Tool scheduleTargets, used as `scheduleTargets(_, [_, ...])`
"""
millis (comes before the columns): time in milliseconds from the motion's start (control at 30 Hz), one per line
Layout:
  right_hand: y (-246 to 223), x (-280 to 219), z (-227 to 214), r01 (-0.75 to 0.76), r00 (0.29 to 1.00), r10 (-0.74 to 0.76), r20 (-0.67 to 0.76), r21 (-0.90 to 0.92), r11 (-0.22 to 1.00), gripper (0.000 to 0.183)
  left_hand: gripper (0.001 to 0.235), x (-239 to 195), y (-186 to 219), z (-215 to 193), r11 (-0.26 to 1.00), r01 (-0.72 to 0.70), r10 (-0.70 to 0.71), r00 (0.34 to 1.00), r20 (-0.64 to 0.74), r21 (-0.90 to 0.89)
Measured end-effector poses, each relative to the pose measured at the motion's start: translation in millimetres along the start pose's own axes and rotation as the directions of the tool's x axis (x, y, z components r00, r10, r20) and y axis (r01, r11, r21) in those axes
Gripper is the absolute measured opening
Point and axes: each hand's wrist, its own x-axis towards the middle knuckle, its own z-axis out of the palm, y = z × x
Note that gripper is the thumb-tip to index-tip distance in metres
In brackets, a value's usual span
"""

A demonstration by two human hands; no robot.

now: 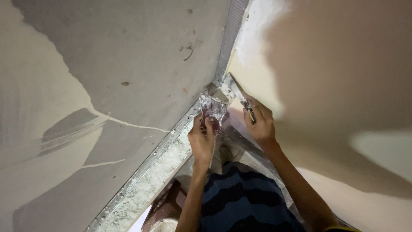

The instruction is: The person applies plaster along a wall edge using putty knives, stores the plaster bucket and tools inside a cabinet shelf, and moves a stool by hand.

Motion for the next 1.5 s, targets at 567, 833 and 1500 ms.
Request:
scheduleTargets(567, [13, -25, 1, -0.142, 0.983, 0.131, 0.132, 0.075, 0.987, 0.039, 0.023, 3, -13, -4, 1.0, 0.006, -0.006, 1.0, 0.004, 0.016])
scheduleTargets(833, [21, -29, 10, -0.234, 0.958, 0.225, 0.179, 0.029, 0.972, 0.033, 0.025, 3, -16, -7, 1.0, 0.014, -0.014, 1.0, 0.012, 0.013])
scheduleTargets(1500, [-13, -7, 7, -0.112, 0.994, 0.112, 0.005, 0.097, 0.989, 0.034, 0.02, 4, -17, -14, 0.999, 0.016, -0.016, 1.0, -0.002, 0.036])
